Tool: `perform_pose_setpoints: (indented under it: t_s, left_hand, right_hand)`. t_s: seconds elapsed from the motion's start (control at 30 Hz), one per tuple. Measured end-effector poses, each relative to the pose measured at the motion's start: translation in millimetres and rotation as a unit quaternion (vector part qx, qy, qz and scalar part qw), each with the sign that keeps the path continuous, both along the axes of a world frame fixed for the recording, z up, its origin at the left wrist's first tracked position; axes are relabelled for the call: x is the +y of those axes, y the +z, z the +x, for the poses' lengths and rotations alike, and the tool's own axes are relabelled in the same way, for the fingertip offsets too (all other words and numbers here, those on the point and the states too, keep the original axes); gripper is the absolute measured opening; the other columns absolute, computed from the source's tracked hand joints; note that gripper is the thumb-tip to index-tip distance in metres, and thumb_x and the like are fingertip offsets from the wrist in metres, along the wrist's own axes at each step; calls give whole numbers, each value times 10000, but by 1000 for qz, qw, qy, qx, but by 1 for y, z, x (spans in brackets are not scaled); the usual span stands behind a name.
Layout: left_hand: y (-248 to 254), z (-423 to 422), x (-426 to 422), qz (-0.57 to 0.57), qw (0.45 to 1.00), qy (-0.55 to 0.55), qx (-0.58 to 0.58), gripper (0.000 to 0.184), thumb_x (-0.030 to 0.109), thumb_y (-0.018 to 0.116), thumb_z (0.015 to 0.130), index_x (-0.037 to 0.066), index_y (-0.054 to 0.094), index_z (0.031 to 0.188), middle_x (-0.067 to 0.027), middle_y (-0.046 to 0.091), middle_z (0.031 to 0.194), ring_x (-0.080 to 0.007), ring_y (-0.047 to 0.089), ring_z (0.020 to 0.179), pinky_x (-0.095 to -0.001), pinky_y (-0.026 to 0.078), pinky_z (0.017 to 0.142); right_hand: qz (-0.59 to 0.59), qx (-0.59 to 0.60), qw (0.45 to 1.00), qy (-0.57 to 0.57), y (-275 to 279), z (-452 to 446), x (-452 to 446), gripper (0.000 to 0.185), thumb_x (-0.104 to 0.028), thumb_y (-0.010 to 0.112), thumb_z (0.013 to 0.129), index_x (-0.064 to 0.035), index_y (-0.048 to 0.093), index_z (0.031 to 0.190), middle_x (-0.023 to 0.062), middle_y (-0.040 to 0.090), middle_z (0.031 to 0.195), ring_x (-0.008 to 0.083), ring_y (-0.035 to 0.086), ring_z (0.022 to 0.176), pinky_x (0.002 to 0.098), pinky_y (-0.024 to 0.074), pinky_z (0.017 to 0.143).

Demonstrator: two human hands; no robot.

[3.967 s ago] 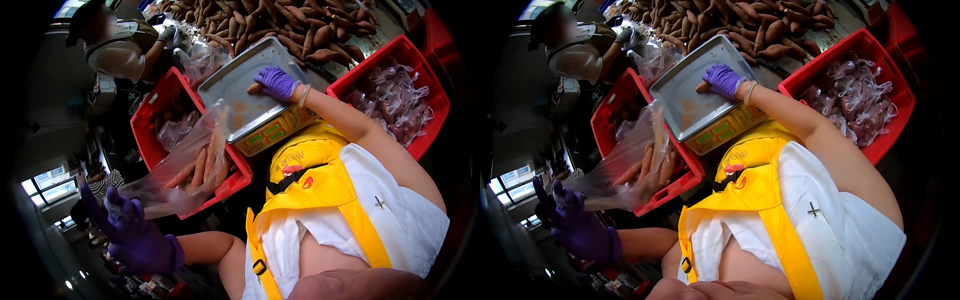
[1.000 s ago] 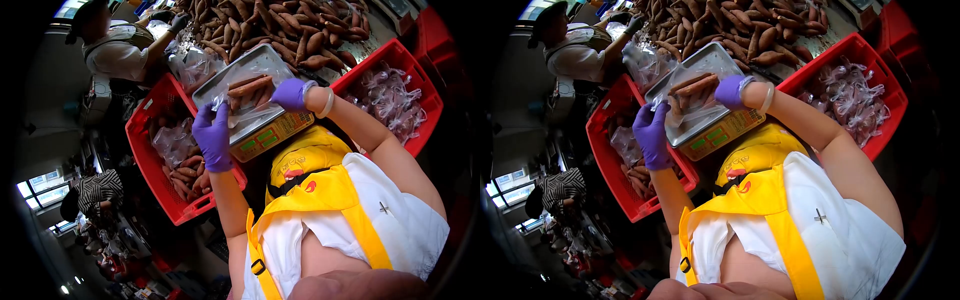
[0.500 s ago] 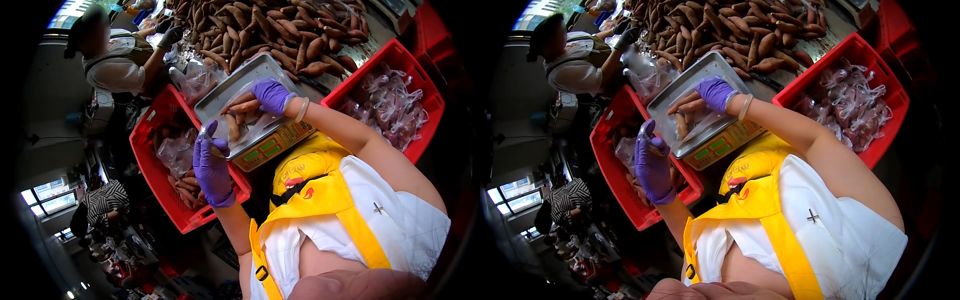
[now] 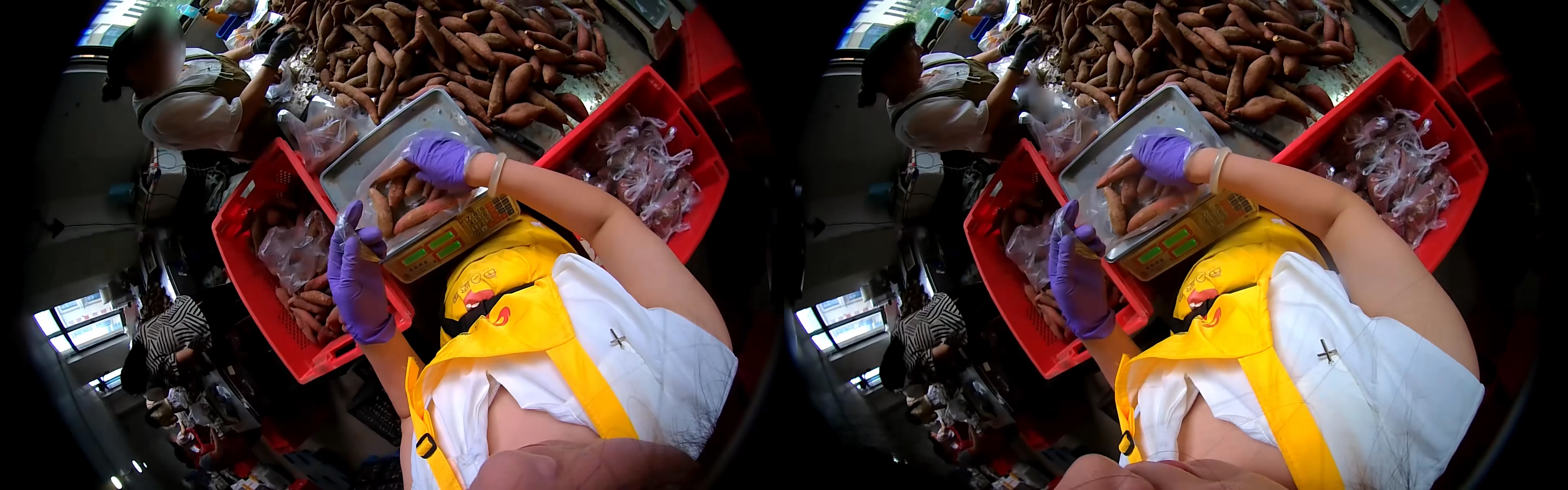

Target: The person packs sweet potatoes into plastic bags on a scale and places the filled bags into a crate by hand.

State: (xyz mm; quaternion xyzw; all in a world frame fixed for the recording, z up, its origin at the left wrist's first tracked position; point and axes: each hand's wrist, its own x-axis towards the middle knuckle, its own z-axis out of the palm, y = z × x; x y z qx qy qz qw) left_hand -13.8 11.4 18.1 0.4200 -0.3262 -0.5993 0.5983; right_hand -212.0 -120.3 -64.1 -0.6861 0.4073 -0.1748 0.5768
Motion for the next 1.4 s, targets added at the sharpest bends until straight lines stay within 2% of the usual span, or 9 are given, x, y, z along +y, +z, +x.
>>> perform_pose_setpoints:
  t_s: [0.07, 0.17, 0.43, 0.57, 0.63, 0.83, 1.07, 1.2, 1.4]
  left_hand:
    - [-3, -1, -4, -18, 1000, -2, 10, 379, 134, 518, 971, -30, 523, 1313, -135, 581, 1292, -120, 608, 895, -273, 468, 776]
    - [-3, 0, -7, -21, 1000, -8, 20, 371, 119, 512, 970, -29, 527, 1309, -146, 563, 1316, -135, 613, 909, -288, 468, 791]
    - [5, 2, -3, -8, 1000, 12, 10, 435, 165, 500, 972, -58, 472, 1345, -77, 637, 1056, -116, 574, 865, -261, 455, 748]
    - [17, 4, -6, 5, 999, 30, 27, 451, 164, 505, 969, -71, 454, 1351, -80, 640, 1042, -110, 570, 859, -246, 448, 736]
    - [23, 20, -8, -10, 995, -32, 90, 387, 140, 516, 962, -45, 524, 1302, -129, 573, 1273, -130, 578, 899, -280, 443, 803]
    - [121, 46, 23, -94, 995, 7, 10, 883, 384, 620, 890, -145, 178, 1443, -7, 512, 959, -83, 404, 718, -220, 347, 670]
    - [160, 80, 78, -146, 987, 41, -59, 920, 306, 613, 908, -117, 28, 1477, -20, 407, 979, -93, 339, 740, -237, 311, 630]
    - [167, 112, 118, -138, 977, 158, -32, 890, 240, 595, 909, -83, 4, 1491, -36, 432, 975, -99, 351, 716, -247, 313, 618]
    - [164, 147, 181, -102, 945, 308, -34, 748, 245, 481, 971, -80, 61, 1497, -154, 470, 1295, -182, 415, 905, -294, 361, 757]
  right_hand:
    - [101, -10, 995, 6, 10, 7, -1, 278, -261, 482, 956, -75, 682, 1007, 207, 669, 988, 369, 634, 890, 408, 499, 821]
    - [-279, 1, 941, 191, -43, 38, -16, 278, -289, 504, 955, -124, 705, 1054, 139, 678, 1038, 328, 642, 953, 396, 487, 868]
    - [-241, 200, 914, 258, -25, 64, -38, 568, -453, 448, 926, -244, 413, 1454, 144, 566, 1322, 360, 554, 1190, 438, 425, 1018]
    - [-188, 263, 895, 307, 7, 54, -41, 547, -177, 568, 904, -182, 447, 1438, 112, 622, 1236, 272, 607, 1073, 346, 472, 936]
    - [-205, 185, 922, 270, 25, 37, -34, 468, -154, 641, 875, -125, 555, 1334, 109, 633, 1182, 276, 617, 1012, 336, 481, 909]
    - [16, -293, 954, 54, 68, -60, -8, 279, -176, 657, 923, -4, 624, 1139, 30, 648, 1016, 96, 586, 948, 246, 493, 853]
    - [-289, 158, 943, -42, -62, -33, -36, 332, -345, 669, 867, -64, 686, 1042, 176, 666, 926, 377, 616, 894, 419, 470, 833]
    - [-484, 139, 855, -123, -91, -44, -41, 486, -389, 625, 895, -134, 554, 1303, 138, 614, 1075, 327, 574, 1008, 411, 440, 904]
    - [-303, -4, 910, -283, -88, -105, -43, 560, -252, 691, 883, -46, 500, 1367, 132, 643, 1058, 208, 616, 973, 319, 492, 895]
